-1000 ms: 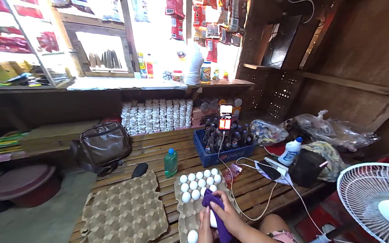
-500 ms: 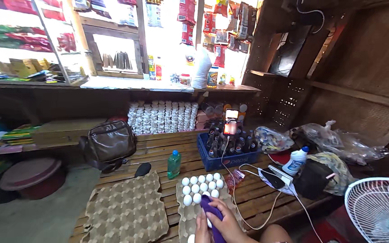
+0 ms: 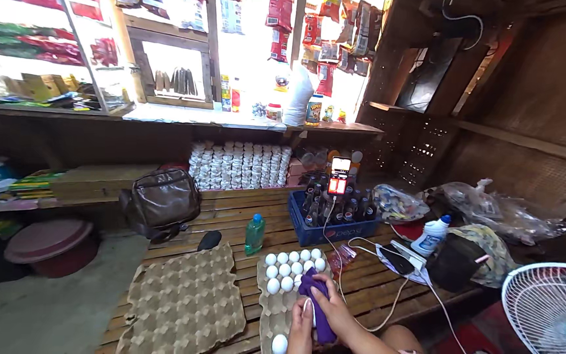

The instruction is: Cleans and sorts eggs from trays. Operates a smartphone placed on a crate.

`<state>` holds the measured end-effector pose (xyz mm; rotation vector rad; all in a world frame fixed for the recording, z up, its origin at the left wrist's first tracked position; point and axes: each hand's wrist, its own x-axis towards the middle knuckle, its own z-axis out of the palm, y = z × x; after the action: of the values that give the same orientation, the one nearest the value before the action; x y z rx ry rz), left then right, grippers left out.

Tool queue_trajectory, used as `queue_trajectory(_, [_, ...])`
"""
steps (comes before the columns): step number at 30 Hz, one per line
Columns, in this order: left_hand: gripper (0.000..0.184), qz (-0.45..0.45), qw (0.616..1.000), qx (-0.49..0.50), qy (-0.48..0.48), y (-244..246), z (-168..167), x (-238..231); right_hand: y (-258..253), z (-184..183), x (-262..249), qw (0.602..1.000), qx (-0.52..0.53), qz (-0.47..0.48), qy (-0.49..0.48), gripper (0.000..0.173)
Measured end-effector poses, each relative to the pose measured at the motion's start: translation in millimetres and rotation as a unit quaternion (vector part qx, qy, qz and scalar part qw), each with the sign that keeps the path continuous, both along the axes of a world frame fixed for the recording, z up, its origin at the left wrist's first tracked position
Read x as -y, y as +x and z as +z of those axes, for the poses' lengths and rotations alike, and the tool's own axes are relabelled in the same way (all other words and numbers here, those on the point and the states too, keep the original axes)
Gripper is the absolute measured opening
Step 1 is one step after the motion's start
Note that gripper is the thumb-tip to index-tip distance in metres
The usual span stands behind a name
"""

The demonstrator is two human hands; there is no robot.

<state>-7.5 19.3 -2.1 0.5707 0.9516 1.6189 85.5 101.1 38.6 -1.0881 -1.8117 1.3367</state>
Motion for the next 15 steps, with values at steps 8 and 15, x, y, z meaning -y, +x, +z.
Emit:
queue_trajectory(8, [0.048,0.058,0.995,0.016,-0.086,-4.5,0.3,-2.1,-3.9,-19.8,29.1,0.982,0.042,0.031,0.184,0.044])
queue_trajectory(15, [0.035,-0.012,0.999,-0.016,-0.030,-3.4,-3.1,-4.7,0.8,-5.7,3.7,0.998,-0.045,-0.027,-0.034,0.035])
